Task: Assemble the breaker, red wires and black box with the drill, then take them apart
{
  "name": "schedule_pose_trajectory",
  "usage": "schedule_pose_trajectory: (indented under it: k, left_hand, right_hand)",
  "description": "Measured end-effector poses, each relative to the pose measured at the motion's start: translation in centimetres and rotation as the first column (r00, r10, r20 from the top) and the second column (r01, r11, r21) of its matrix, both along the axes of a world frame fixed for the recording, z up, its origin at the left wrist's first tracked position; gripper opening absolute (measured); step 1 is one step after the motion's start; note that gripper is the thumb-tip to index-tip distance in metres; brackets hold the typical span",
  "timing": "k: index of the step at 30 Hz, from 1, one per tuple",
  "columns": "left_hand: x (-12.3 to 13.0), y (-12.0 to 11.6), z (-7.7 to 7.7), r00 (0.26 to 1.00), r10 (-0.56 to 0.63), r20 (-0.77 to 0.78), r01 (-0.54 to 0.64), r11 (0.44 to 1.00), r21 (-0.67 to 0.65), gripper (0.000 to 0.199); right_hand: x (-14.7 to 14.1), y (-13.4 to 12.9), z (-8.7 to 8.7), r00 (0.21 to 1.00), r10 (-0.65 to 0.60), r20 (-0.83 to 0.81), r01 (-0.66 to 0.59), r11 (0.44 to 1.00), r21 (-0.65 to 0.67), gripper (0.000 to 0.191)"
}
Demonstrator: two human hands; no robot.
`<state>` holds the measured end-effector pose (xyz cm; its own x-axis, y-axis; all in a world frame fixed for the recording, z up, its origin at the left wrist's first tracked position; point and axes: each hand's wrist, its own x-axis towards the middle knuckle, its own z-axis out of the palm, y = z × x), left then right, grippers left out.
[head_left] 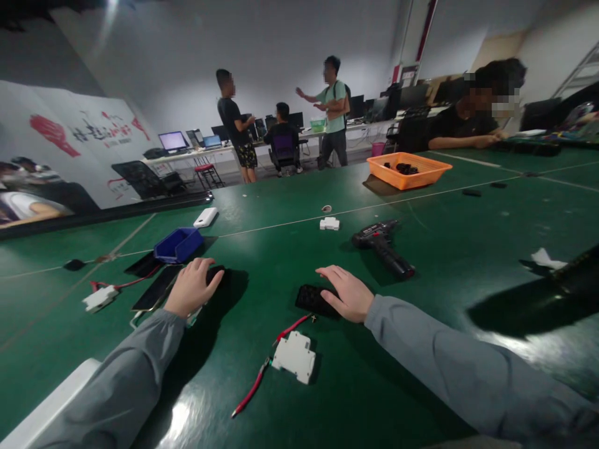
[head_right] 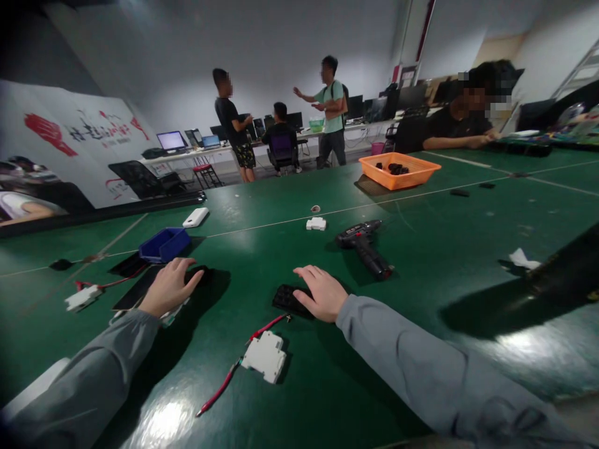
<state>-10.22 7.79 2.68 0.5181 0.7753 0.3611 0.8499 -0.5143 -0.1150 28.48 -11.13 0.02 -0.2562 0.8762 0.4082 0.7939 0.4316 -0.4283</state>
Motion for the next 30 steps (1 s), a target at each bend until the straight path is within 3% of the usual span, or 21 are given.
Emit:
schedule_pose_trajectory:
  k: [3, 6, 10, 21, 30]
  left_hand:
    - [-2.8, -2.0, -0.1, 0.991, -0.134, -0.023, 0.133, 0.991, -0.019, 0.034]
    - [-5.4, -4.0, -1.3, 0.974, -0.222, -0.041, 0.218, 0.971, -0.095, 0.028]
    - [-7.3, -5.9, -3.3, 0.975, -0.216, 0.056, 0.222, 0.967, -0.127, 0.036]
    - [-8.7, -6.1, -3.7, 0.961, -0.249, 0.125, 0.274, 0.923, -0.27, 0.069]
    - [-7.6, -5.6, -3.2, 0.938, -0.329, 0.107, 0.345, 0.902, -0.258, 0.07]
  right_hand:
    - [0.2, 0.2, -0.2, 1.0, -0.013, -0.017, 0.013, 1.0, -0.001, 0.04]
    - [0.2, 0.3, -0.4, 0.999, -0.033, -0.04, 0.032, 0.999, -0.011, 0.037]
    - [0.2, 0.6, -0.8, 0.997, -0.049, -0.059, 0.048, 0.999, -0.024, 0.036]
    - [0.3, 0.8, -1.1, 0.992, -0.075, -0.1, 0.071, 0.996, -0.052, 0.036]
    - [0.2, 0.9, -0.9, 0.992, -0.067, -0.102, 0.06, 0.996, -0.068, 0.036]
